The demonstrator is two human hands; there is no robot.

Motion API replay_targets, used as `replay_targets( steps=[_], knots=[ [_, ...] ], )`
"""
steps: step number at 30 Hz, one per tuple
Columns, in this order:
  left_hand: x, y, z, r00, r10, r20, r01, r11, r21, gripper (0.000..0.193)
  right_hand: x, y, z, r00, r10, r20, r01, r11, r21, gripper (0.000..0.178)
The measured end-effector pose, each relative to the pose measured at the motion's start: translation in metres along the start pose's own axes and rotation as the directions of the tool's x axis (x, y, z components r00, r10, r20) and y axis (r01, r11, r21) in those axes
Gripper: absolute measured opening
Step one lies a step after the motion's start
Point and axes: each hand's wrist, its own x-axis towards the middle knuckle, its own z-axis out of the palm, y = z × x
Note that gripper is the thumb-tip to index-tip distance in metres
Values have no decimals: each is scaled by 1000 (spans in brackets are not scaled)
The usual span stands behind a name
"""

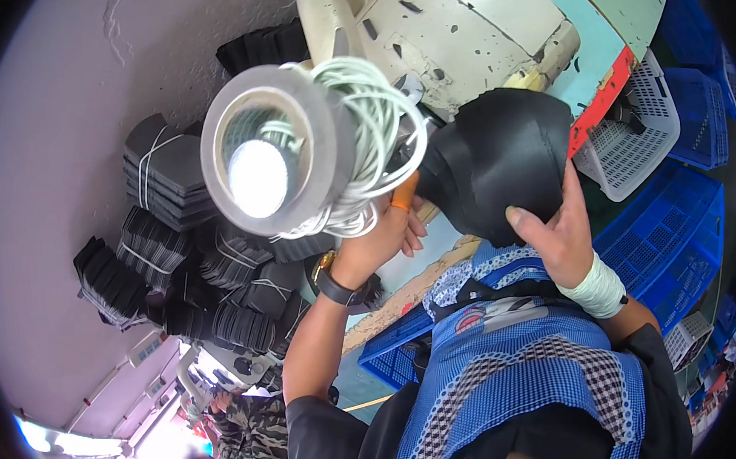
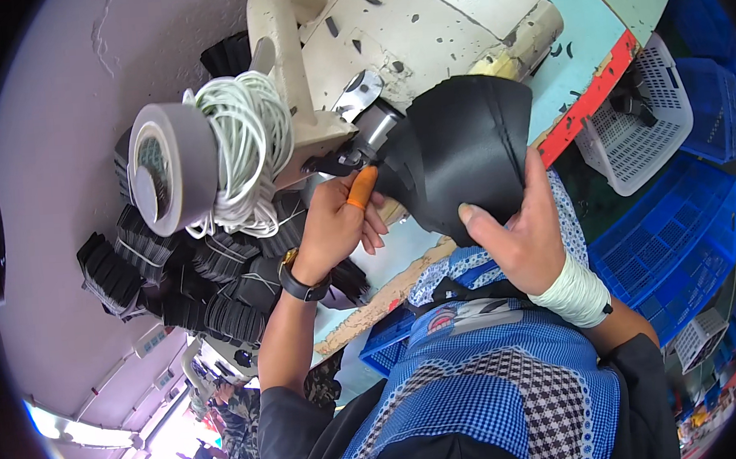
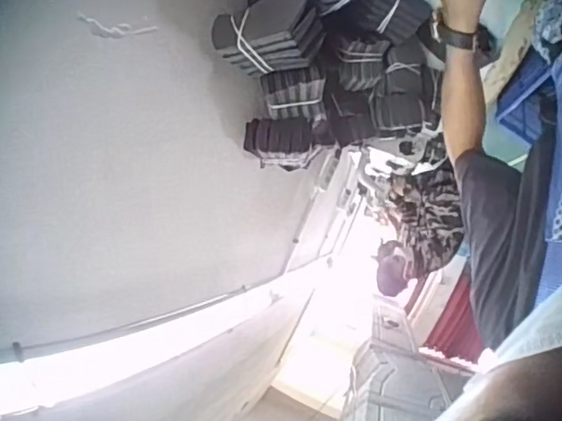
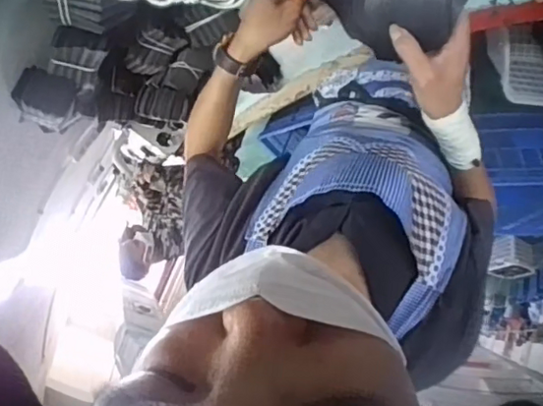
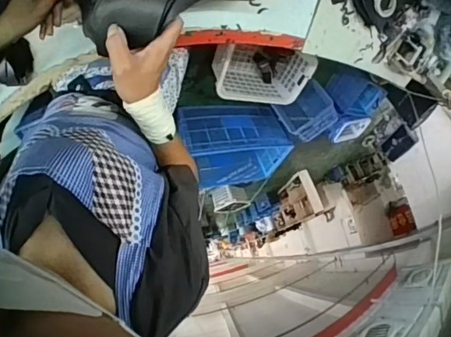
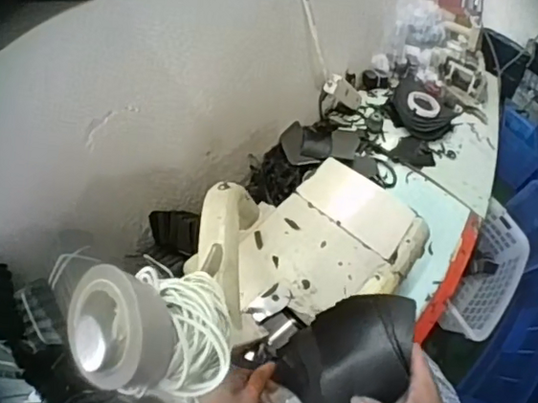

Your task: The person feeds leather pieces one by one through a skiving machine to skive their edges and stacks the processed pieces on the machine.

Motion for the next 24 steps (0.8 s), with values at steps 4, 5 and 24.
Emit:
replay_targets(
  steps=[4, 5, 24],
  knots=[
    [-17, 4, -1, 997, -57, -54, 60, 996, 64, 42, 3, -2, -3, 999, 2, 40, -2, 1000, -4, 52],
    [-23, -2, -3, 996, -82, -22, 82, 997, 2, 41, 17, -1, -3, 991, -78, 108, 80, 997, -18, 59],
    [-17, -73, 118, 797, 538, 273, -305, 750, -587, 88, -71, 72, -60, 816, 199, 542, -565, 474, 676, 79]
  ],
)
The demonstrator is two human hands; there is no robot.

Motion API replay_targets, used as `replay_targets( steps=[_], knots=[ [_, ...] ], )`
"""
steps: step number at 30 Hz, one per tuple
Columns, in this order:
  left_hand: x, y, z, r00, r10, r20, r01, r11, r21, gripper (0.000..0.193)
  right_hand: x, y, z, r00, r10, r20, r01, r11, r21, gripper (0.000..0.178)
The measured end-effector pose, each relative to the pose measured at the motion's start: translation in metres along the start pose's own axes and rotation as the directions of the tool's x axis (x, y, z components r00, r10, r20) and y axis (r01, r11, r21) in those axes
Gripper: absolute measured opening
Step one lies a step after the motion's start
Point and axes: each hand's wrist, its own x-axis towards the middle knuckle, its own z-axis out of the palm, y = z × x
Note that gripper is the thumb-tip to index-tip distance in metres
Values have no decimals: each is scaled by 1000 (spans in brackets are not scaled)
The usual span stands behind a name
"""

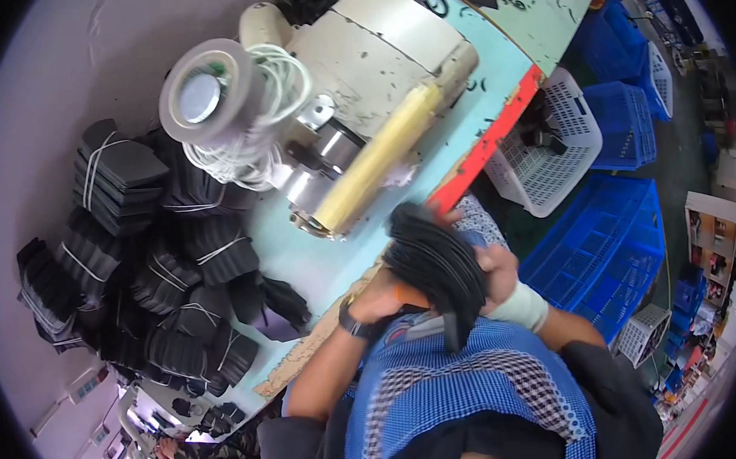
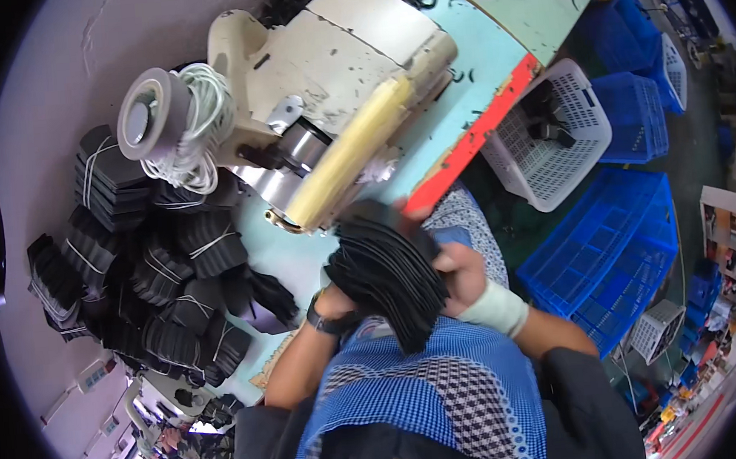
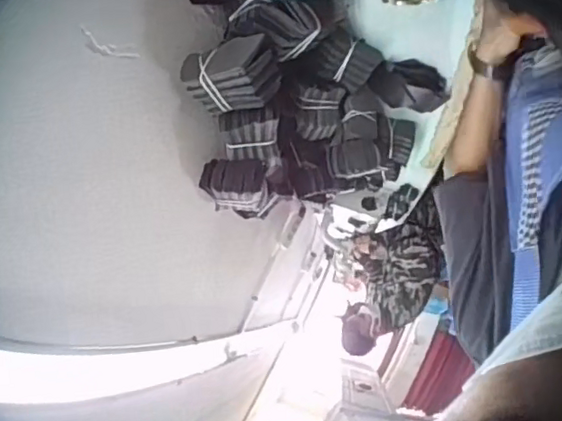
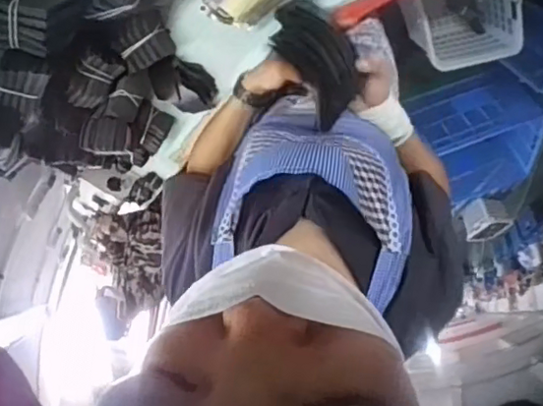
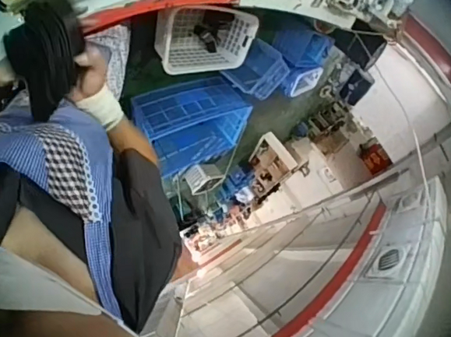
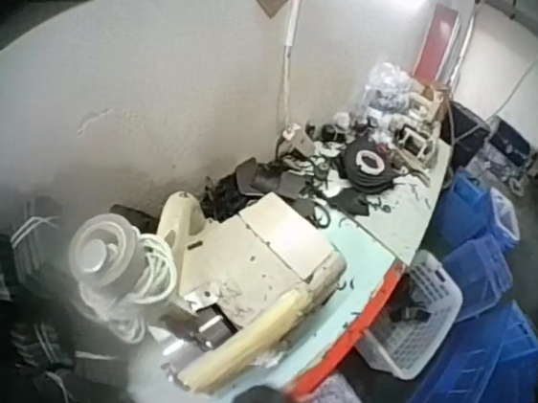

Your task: The person feeds leather pieces one by one through a skiving machine to skive their edges and stacks the processed pieces on the machine.

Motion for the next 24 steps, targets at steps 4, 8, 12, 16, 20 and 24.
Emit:
replay_targets(
  steps=[4, 8, 12, 16, 20, 24],
  knots=[
    [14, 46, 20, 991, 55, -119, -71, 989, -131, 67, -5, -14, 22, 978, 92, 189, -116, 985, 124, 59],
    [7, 68, 27, 982, 18, -190, -13, 1000, 27, 50, -25, -49, 11, 681, -406, 609, 166, -725, -669, 74],
    [-1, 62, 32, 992, -2, -129, 11, 997, 73, 52, -4, -63, 52, 738, -417, 530, 274, -533, -801, 67],
    [-20, 51, 24, 991, -40, -125, 2, 956, -292, 54, 32, -57, 48, 433, -5, 901, 287, -947, -143, 54],
    [-31, 56, 27, 980, 38, -197, -77, 978, -192, 52, 41, -46, 46, 427, -3, 904, 332, -930, -160, 49],
    [-37, 59, 28, 960, 17, -279, -53, 991, -123, 52, 45, -43, 46, 487, 3, 873, 432, -870, -238, 48]
  ],
)
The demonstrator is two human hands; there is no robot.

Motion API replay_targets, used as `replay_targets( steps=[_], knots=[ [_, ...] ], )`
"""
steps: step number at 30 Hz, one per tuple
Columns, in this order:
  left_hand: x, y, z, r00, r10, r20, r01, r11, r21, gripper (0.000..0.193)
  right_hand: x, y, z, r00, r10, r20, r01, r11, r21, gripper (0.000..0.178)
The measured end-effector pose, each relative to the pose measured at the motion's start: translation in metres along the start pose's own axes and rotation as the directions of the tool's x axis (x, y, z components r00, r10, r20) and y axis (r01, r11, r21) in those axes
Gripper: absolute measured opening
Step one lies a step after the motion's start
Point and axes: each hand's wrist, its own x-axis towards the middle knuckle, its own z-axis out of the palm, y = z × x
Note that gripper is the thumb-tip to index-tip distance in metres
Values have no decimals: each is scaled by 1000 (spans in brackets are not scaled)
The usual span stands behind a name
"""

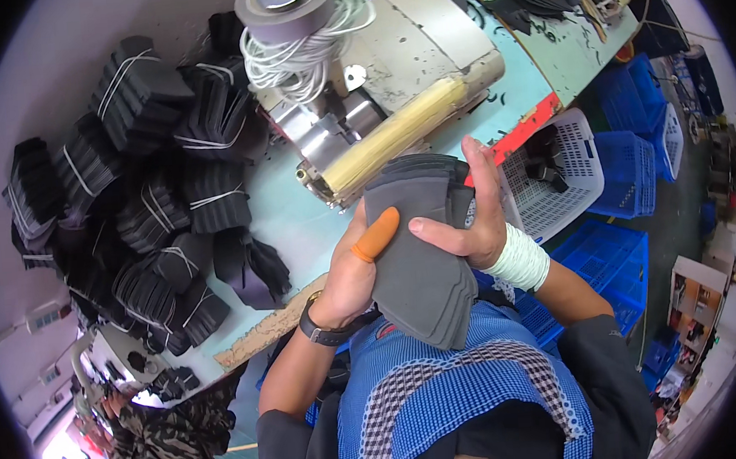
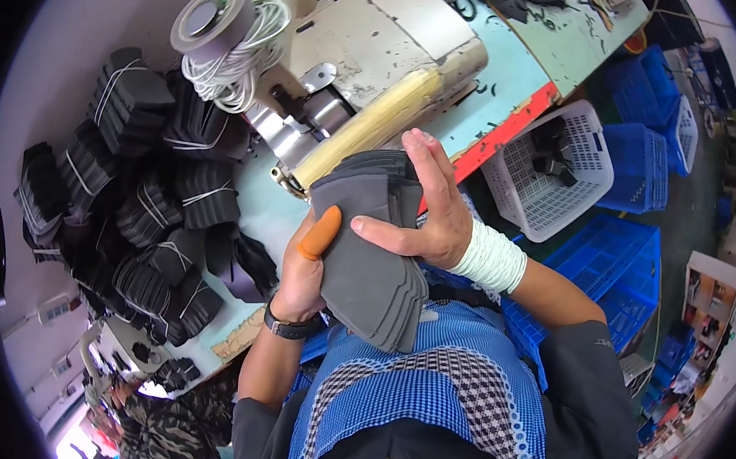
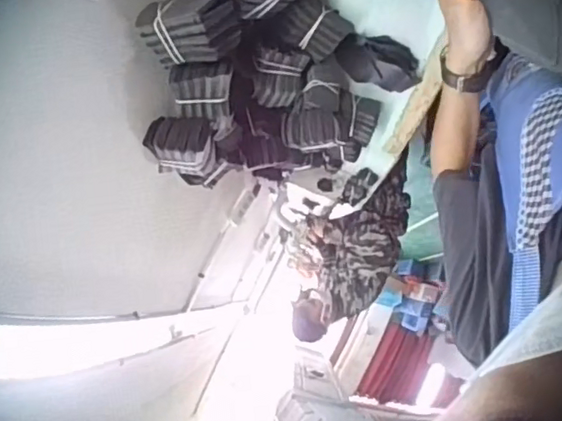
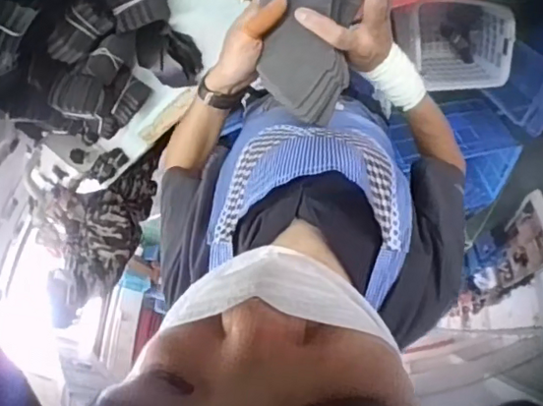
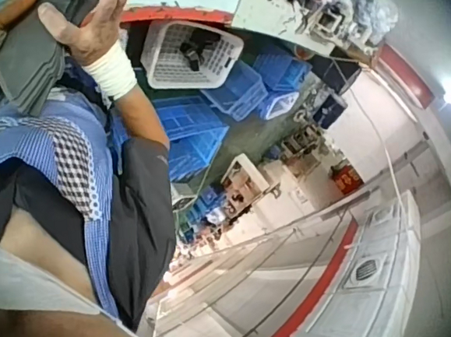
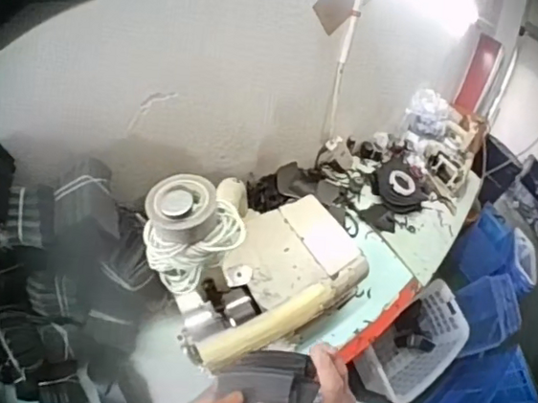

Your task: The person feeds leather pieces one by one through a skiving machine to skive their edges and stacks the processed pieces on the machine.

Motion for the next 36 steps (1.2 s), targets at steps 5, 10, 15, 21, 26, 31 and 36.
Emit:
replay_targets(
  steps=[5, 10, 15, 21, 26, 31, 36],
  knots=[
    [0, -10, -35, 951, 308, -31, -293, 927, 236, 73, 5, -5, 1, 965, 50, 256, -152, 905, 398, 54],
    [-2, 3, -18, 903, 427, 49, -428, 882, 198, 113, 0, -31, 12, 560, -192, 806, -642, -715, 277, 77],
    [4, -23, -42, 745, 652, 141, -665, 710, 235, 100, -3, -37, 18, 542, -128, 830, -584, -768, 263, 74],
    [6, 0, -43, 737, 612, 287, -676, 676, 294, 76, -2, -43, 34, 544, -130, 829, -485, -855, 184, 69],
    [-7, 6, -54, 899, 379, 219, -431, 851, 299, 48, -9, -12, 37, 452, -81, 888, -795, -488, 360, 61],
    [-7, -17, -61, 917, 395, 58, -398, 917, 34, 47, -27, 102, 81, -37, 435, 900, -980, -192, 53, 43],
    [2, -10, -58, 920, 352, 173, -373, 921, 112, 46, -67, 139, 131, -4, 134, 991, -816, -573, 74, 29]
  ],
)
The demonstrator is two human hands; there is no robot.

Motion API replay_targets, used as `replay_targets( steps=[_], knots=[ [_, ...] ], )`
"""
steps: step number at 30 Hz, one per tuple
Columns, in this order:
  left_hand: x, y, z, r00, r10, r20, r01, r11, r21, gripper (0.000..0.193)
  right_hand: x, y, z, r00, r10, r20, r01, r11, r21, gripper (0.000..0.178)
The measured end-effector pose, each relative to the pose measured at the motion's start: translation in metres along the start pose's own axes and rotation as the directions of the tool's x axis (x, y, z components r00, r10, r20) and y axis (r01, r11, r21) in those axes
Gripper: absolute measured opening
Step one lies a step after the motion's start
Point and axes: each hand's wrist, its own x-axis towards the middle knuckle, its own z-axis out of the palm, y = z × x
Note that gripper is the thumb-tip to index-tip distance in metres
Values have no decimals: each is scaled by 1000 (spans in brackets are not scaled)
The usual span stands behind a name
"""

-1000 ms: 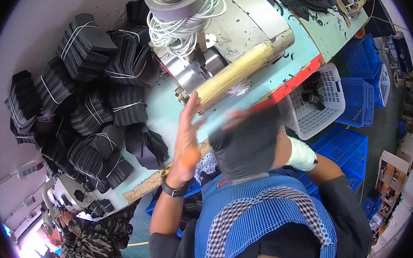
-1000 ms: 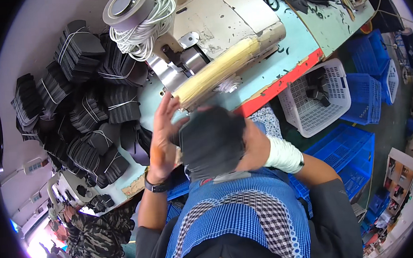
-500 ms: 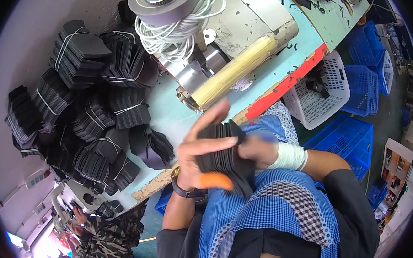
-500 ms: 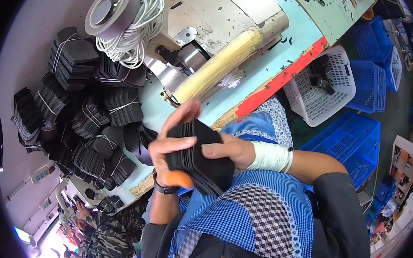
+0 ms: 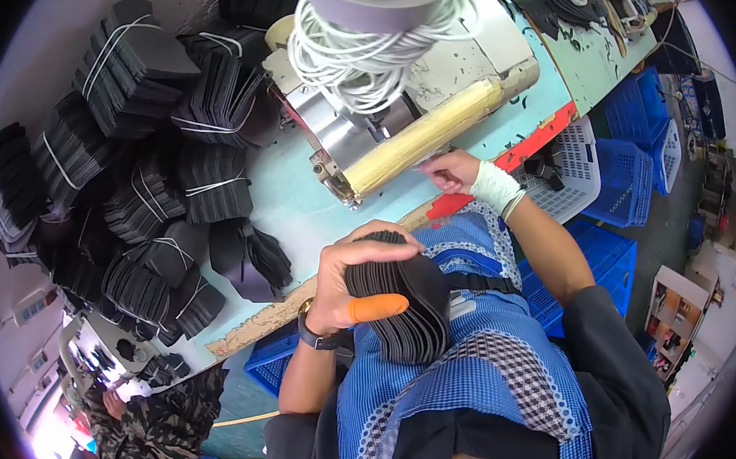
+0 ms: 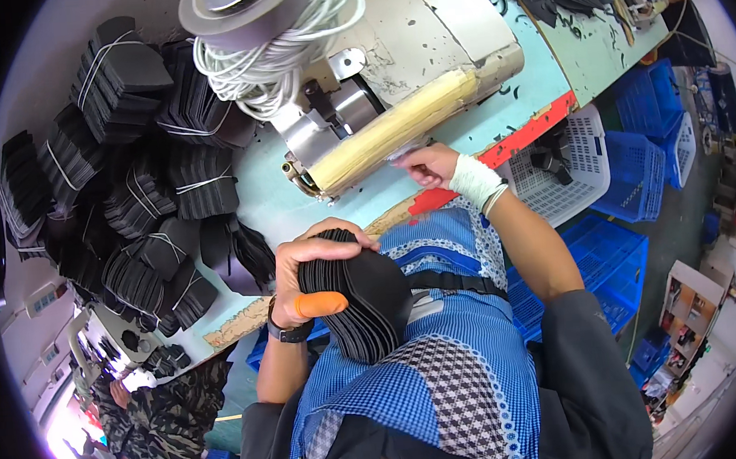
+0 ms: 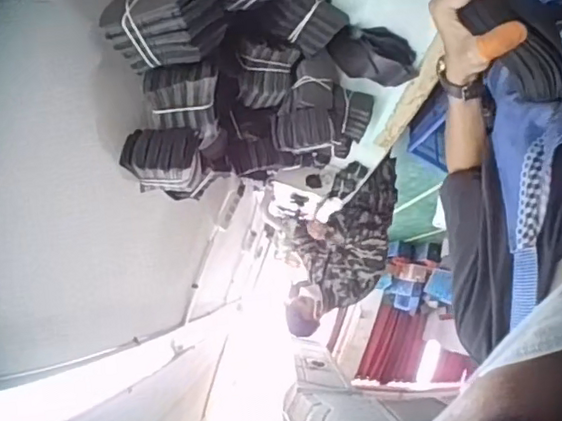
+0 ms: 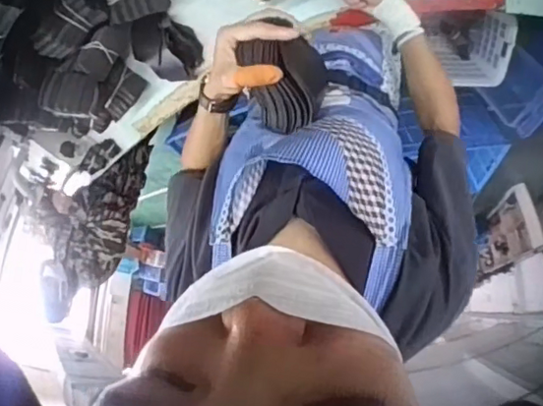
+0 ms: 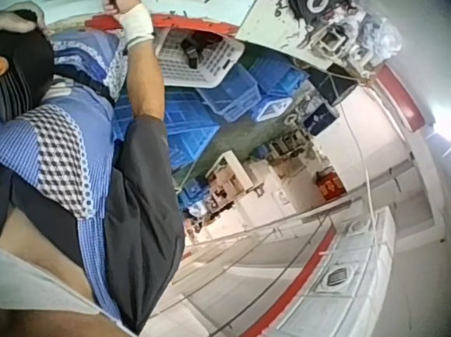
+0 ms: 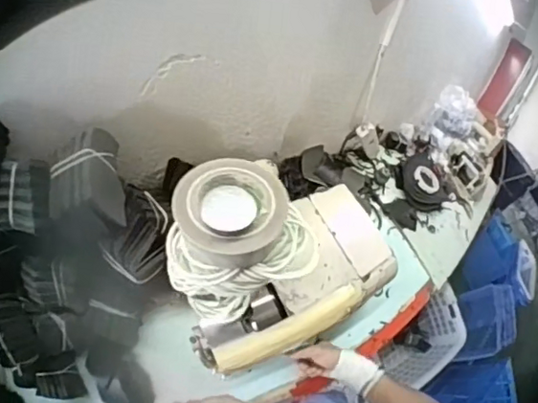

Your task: The person feeds leather pieces one by one through a skiving machine to skive their edges and stacks the processed pieces on the machine.

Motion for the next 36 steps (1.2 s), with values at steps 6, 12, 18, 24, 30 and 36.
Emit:
replay_targets(
  steps=[6, 12, 18, 24, 30, 36],
  knots=[
    [-7, -10, -6, 992, -23, -128, 4, 990, -141, 42, -6, 5, 58, 609, -698, -377, -191, 332, -924, 35],
    [1, -6, -10, 980, -4, -201, -20, 993, -116, 42, 9, 10, 11, 745, -593, -304, 239, 664, -709, 30],
    [15, 6, -13, 963, 133, -233, -165, 979, -122, 44, -47, -5, 50, 982, 62, -181, -149, 839, -523, 40],
    [41, 7, -6, 924, 290, -248, -324, 940, -108, 53, -107, -7, 160, 795, -229, 562, 160, 972, 170, 76],
    [34, 46, -22, 949, -259, -182, 260, 965, -17, 70, -121, -11, 160, 834, -535, 133, 544, 756, -365, 55],
    [52, 47, -27, 773, -360, -522, 550, 790, 270, 23, -129, -17, 170, 916, -392, 82, 397, 866, -304, 31]
  ],
)
